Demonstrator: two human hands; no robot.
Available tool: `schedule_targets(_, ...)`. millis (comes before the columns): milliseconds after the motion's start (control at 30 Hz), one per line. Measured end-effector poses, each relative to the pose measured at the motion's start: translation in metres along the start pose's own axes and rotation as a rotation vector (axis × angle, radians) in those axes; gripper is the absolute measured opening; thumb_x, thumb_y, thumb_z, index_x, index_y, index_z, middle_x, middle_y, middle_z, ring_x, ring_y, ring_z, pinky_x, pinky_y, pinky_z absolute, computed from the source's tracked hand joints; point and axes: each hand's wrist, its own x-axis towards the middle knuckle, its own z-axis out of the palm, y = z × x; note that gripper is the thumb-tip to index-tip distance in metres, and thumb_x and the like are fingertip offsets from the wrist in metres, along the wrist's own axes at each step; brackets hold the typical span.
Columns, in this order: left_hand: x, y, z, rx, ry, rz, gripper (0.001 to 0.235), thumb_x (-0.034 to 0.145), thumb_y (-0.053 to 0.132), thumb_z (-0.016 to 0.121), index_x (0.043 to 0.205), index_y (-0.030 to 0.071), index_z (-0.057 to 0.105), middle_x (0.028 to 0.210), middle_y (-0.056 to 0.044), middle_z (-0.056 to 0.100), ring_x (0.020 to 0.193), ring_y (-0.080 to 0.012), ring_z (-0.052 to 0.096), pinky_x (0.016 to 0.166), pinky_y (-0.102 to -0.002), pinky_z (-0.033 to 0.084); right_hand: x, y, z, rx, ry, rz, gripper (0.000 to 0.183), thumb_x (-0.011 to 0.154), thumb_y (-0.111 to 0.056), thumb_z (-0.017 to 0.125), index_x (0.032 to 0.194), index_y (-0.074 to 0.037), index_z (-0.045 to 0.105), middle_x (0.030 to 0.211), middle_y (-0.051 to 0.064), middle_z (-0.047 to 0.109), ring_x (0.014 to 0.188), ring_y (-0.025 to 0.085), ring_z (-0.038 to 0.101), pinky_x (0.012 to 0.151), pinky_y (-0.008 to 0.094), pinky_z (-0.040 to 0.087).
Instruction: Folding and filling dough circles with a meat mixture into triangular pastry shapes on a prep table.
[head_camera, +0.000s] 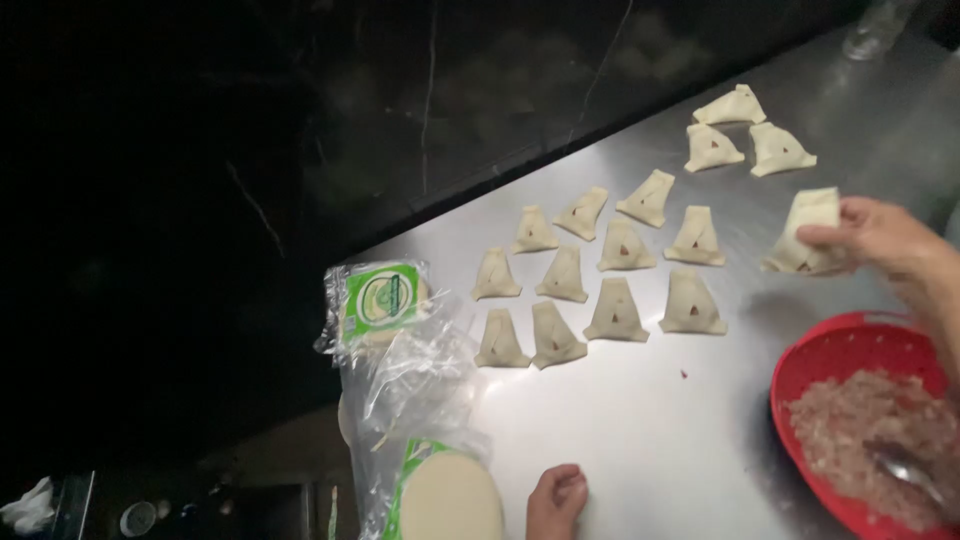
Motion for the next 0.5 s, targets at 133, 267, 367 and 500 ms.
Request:
schedule_targets(133, 0.015, -0.025, -0.006, -0.015, 0.101, -0.123, 0.041, 0.087, 0.015, 0.076, 0.124, 0.001, 0.067, 0.108, -0.011, 0.079, 0.095, -0.014, 0.075, 0.087, -0.029, 0.06, 0.069, 0.055, 0.004, -0.168, -0.124, 0.163, 0.054, 0.085, -0.028, 0.08, 0.131, 0.0, 0.07, 0.098, 0.019, 0.073, 0.079, 0.027, 0.06, 0.063, 0.04, 0.041)
schedule_targets(267, 0.019, -0.038, -0.008, 0.011, 0.157, -0.108, 0.041, 0.086, 0.014, 0.077, 0.123, -0.001, 0.067, 0.105, -0.013, 0.08, 0.089, -0.0136, 0.075, 0.084, -0.03, 0.06, 0.089, 0.071, 0.023, -0.272, -0.244, 0.22, 0.066, 0.075, -0.035, 0.086, 0.13, -0.004, 0.065, 0.103, 0.017, 0.076, 0.09, 0.028, 0.068, 0.074, 0.042, 0.051)
schedule_targets(367, 0.02, -0.037, -0.011, 0.036, 0.183, -0.143, 0.041, 0.087, 0.015, 0.076, 0.123, 0.0, 0.068, 0.104, -0.012, 0.081, 0.088, -0.0134, 0.075, 0.082, -0.03, 0.06, 0.102, 0.086, 0.023, -0.37, -0.212, 0.182, 0.06, 0.075, -0.037, 0.085, 0.122, -0.002, 0.073, 0.106, 0.016, 0.078, 0.094, 0.028, 0.071, 0.081, 0.042, 0.054)
schedule_targets(500, 0.017, -0.036, -0.014, -0.09, 0.159, -0.119, 0.041, 0.087, 0.015, 0.075, 0.124, 0.001, 0.065, 0.103, -0.012, 0.08, 0.085, -0.0142, 0.074, 0.077, -0.031, 0.059, 0.122, 0.099, 0.011, -0.639, 0.0, 0.076, 0.051, 0.084, -0.039, 0.084, 0.12, -0.003, 0.076, 0.114, 0.016, 0.075, 0.102, 0.028, 0.069, 0.091, 0.041, 0.053)
